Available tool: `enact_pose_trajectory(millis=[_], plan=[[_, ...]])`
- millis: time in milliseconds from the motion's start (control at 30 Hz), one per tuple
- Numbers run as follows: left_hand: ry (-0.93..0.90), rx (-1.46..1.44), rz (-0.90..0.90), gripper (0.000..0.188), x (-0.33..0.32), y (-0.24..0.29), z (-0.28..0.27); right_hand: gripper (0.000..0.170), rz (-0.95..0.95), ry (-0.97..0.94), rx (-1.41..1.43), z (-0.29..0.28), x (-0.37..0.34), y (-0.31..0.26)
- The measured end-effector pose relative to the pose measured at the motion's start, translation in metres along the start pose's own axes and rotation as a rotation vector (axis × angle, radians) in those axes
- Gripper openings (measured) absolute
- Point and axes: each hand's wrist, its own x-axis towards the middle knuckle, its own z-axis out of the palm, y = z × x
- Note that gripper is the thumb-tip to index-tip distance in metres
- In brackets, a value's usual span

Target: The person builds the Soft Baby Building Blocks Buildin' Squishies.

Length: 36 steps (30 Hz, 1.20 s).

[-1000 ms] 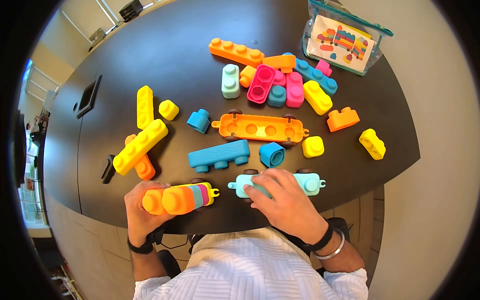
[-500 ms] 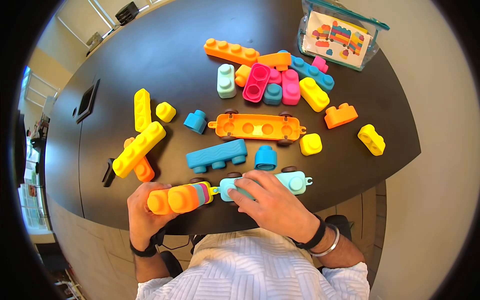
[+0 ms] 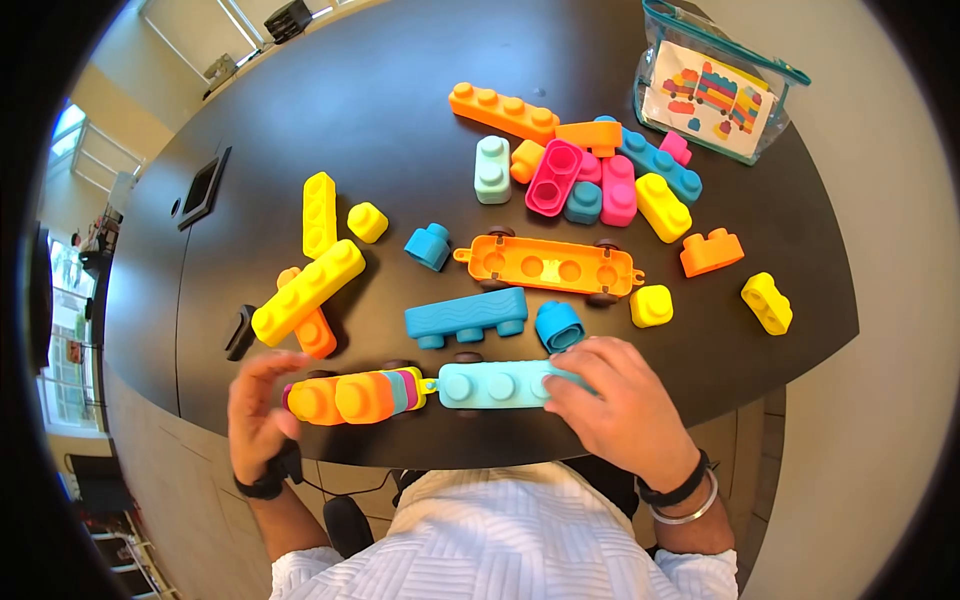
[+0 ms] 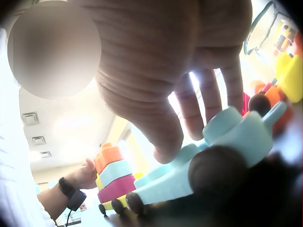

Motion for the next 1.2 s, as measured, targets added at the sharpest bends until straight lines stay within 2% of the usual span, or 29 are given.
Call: enact_pose_trajectory(millis=[33, 100, 133, 167, 233, 267, 367, 600, 733, 900, 1033, 1200], plan=[[0.010, 0.083, 0.060, 0.055, 0.004, -0.006, -0.013, 0.029, 0.016, 0.039, -0.002, -0.004, -0.002, 0.003], [-0.141, 0.420, 0.139, 0.030, 0.024, -0.005, -0.038, 0.028, 0.040, 0.085, -0.018, -0.010, -0.005, 0.007], [-0.191, 0.581, 0.146, 0.043, 0.033, 0.001, -0.039, 0.027, 0.042, 0.111, -0.032, -0.013, -0.006, 0.009], [-0.201, 0.574, 0.163, 0.043, 0.040, 0.003, -0.038, 0.026, 0.048, 0.139, -0.047, -0.016, -0.007, 0.010], [-0.302, 0.792, 0.243, 0.056, 0.052, 0.004, -0.036, 0.026, 0.056, 0.165, -0.050, -0.020, -0.009, 0.012], [-0.314, 0.829, 0.215, 0.064, 0.053, 0.003, -0.035, 0.025, 0.049, 0.182, -0.040, -0.020, -0.009, 0.012], [-0.370, 0.976, 0.208, 0.067, 0.059, 0.009, -0.028, 0.024, 0.040, 0.180, -0.015, -0.020, -0.011, 0.012], [-0.332, 1.192, 0.301, 0.063, 0.060, -0.002, -0.013, 0.021, 0.034, 0.183, -0.009, -0.021, -0.016, 0.016], [-0.300, 1.184, 0.296, 0.056, 0.063, -0.006, -0.017, 0.020, 0.055, 0.227, -0.032, -0.029, -0.021, 0.021], [-0.176, 0.739, 0.214, 0.055, 0.057, 0.004, -0.024, 0.020, 0.084, 0.266, -0.063, -0.045, -0.026, 0.028], [-0.185, 0.618, 0.234, 0.057, 0.055, 0.003, -0.029, 0.021, 0.085, 0.276, -0.106, -0.055, -0.019, 0.032], [-0.169, 0.362, 0.123, 0.049, 0.054, -0.009, -0.027, 0.020, -0.004, 0.259, -0.182, -0.083, 0.011, 0.038]])
